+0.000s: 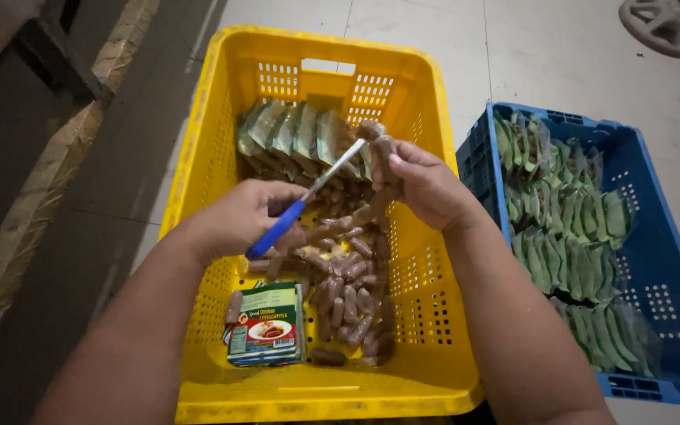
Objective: Manually packing small sausages into plastic bags and using scissors to trim or separate the bags.
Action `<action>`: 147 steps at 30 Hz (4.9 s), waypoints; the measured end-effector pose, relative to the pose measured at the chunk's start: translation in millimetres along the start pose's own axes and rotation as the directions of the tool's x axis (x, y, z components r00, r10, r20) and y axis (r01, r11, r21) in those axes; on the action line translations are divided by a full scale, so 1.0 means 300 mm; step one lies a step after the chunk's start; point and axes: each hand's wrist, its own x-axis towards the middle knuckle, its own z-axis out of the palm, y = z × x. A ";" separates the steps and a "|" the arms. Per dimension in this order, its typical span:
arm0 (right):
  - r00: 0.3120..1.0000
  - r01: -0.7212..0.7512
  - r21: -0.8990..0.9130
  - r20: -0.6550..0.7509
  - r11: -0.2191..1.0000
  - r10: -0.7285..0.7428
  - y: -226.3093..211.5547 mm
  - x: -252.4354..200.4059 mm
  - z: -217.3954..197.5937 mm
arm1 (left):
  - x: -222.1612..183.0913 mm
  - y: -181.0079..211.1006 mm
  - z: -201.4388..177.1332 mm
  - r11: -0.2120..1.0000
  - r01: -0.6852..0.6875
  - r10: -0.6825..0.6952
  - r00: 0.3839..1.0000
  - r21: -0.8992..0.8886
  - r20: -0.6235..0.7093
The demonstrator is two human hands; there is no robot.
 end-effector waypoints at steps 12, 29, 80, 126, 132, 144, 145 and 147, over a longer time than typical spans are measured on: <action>0.952 0.097 -0.101 0.299 0.990 -0.063 -0.089 -0.063 0.131 | -0.052 0.118 0.040 0.878 0.125 -0.131 0.991 0.461 -0.019; 0.998 0.030 -0.054 -0.045 0.998 -0.032 -0.054 -0.023 0.069 | -0.057 0.096 0.043 0.649 0.051 -0.024 0.999 0.759 -0.046; 0.983 0.167 -0.222 0.117 0.961 -0.144 0.013 -0.003 0.015 | -0.041 0.085 0.047 0.946 0.061 -0.065 0.998 0.320 0.000; 0.969 0.076 -0.220 -0.213 0.972 -0.124 -0.072 -0.022 0.145 | -0.001 0.030 0.152 0.383 -0.101 0.099 0.993 0.918 0.068; 0.969 -0.183 -0.178 -0.196 0.967 0.147 -0.249 -0.129 0.373 | -0.051 0.103 0.120 0.654 -0.056 0.095 0.995 0.755 -0.008; 0.996 -0.046 -0.126 -0.079 0.991 0.036 -0.033 -0.022 0.102 | -0.044 0.095 -0.004 0.944 0.088 -0.025 0.980 0.319 -0.196; 0.996 -0.045 -0.129 -0.078 0.991 0.035 -0.014 -0.004 0.078 | -0.047 0.089 0.005 0.944 0.086 -0.022 0.980 0.319 -0.197; 0.995 -0.016 -0.135 -0.101 0.991 0.002 0.025 0.030 0.027 | -0.050 0.075 0.026 0.977 0.124 -0.101 0.986 0.172 -0.132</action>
